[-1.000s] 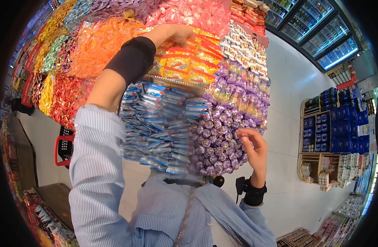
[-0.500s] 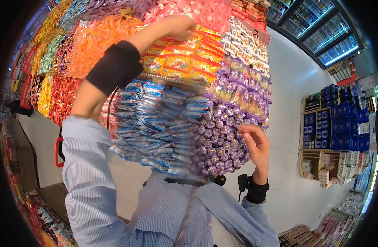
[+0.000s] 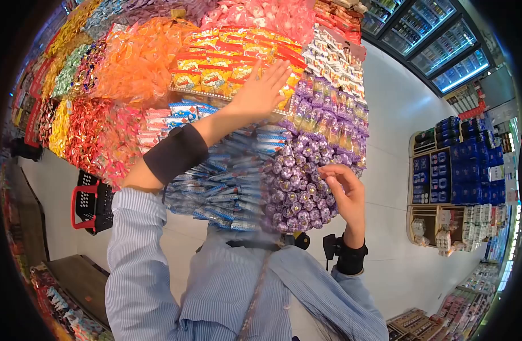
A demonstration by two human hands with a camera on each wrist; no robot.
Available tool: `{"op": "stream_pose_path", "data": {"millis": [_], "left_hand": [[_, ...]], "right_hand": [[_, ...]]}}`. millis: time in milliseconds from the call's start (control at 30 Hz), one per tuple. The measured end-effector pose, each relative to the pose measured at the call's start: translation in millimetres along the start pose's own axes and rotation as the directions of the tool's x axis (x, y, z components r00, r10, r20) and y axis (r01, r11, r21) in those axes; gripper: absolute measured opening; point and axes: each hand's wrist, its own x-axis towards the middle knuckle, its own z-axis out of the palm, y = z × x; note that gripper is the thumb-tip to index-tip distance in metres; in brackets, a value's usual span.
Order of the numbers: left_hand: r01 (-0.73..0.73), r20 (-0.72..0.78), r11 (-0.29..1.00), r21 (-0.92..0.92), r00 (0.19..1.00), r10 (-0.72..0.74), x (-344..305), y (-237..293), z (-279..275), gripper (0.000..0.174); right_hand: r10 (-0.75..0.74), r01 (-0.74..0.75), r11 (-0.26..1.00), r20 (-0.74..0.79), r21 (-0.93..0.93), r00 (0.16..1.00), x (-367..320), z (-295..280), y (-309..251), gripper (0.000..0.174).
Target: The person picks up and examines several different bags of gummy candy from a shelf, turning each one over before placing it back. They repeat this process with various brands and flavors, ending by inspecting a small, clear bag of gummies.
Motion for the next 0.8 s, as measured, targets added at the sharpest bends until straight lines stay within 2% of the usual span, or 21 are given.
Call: {"op": "stream_pose_path", "data": {"millis": [233, 333, 433, 533, 600, 667, 733, 800], "left_hand": [[-0.018, 0.011, 1.000, 0.017, 1.000, 0.018, 1.7, -1.2, 6.4, 0.057], [-0.004, -0.108, 0.992, -0.129, 0.994, -0.010, 7.4, -1.9, -16.0, 0.057], [-0.023, -0.285, 0.954, -0.300, 0.956, -0.067, -4.9, -2.4, -83.5, 0.052], [0.070, -0.336, 0.915, -0.397, 0.917, -0.216, -49.4, -8.8, -137.9, 0.046], [0.155, -0.346, 0.874, -0.461, 0.875, -0.338, -87.6, -15.7, -148.3, 0.043], [0.285, -0.362, 0.807, -0.516, 0.782, -0.508, -128.7, -20.2, -137.7, 0.042], [0.458, -0.263, 0.704, -0.543, 0.704, -0.660, -173.0, -19.5, -119.0, 0.046], [0.583, -0.148, 0.603, -0.545, 0.641, -0.753, -212.3, -13.7, -105.6, 0.051]], "right_hand": [[-0.044, 0.044, 0.999, -0.011, 0.020, 0.999, -15.3, 3.4, 0.4, 0.016], [-0.036, 0.038, 0.998, -0.032, 0.045, 0.999, -24.0, 7.3, 1.4, 0.016], [-0.032, 0.038, 0.995, -0.066, 0.088, 0.997, -35.4, 8.7, 6.0, 0.016], [0.013, 0.002, 0.984, -0.084, 0.180, 0.996, -46.3, 10.9, 8.6, 0.020], [0.052, -0.026, 0.974, -0.109, 0.225, 0.993, -52.4, 14.1, 7.9, 0.021], [0.082, -0.045, 0.965, -0.137, 0.258, 0.987, -57.3, 19.9, 5.5, 0.020], [0.101, -0.060, 0.946, -0.114, 0.318, 0.988, -59.8, 26.2, 6.6, 0.020], [0.098, -0.070, 0.926, -0.059, 0.371, 0.993, -62.4, 31.7, 9.3, 0.021]]}}
